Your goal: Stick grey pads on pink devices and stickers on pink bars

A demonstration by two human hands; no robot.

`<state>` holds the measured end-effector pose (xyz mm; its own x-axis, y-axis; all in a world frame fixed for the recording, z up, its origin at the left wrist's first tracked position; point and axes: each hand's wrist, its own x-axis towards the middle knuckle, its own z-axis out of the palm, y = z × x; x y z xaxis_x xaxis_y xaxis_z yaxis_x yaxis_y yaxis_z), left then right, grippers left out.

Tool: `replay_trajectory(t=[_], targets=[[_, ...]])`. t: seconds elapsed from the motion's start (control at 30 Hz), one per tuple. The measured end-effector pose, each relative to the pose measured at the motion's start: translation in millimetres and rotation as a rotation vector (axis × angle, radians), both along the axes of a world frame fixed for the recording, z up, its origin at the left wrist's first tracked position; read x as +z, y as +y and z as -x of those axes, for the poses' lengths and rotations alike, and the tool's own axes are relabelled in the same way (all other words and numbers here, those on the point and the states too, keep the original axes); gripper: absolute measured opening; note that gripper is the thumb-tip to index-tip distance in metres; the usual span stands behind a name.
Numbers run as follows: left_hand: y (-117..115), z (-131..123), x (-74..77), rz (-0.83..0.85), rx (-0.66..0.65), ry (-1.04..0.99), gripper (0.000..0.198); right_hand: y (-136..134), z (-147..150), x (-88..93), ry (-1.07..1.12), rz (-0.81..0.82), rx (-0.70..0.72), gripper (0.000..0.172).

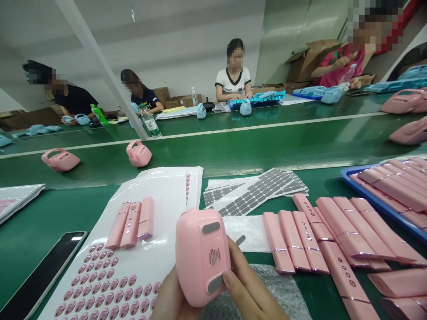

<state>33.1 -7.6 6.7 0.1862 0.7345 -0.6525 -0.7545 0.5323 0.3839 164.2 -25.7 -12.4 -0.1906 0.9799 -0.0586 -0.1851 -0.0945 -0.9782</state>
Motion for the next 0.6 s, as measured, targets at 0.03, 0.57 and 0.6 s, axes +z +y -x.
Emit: replay_trajectory(t=[0.03, 0.57, 0.6], targets=[[5, 3, 1.1, 0.010, -0.041, 0.051, 0.043, 1, -6, -2.9, -0.038, 0.017, 0.019, 0.056], [256, -41, 6.3, -0.705, -0.098, 1.035, 0.019, 10, -35, -105.4, -1.146, -0.407, -0.304, 0.045], [270, -49, 1.7, -0.766, -0.107, 1.086, 0.018, 13, -35, -109.9, -1.176, -0.403, -0.328, 0.046]])
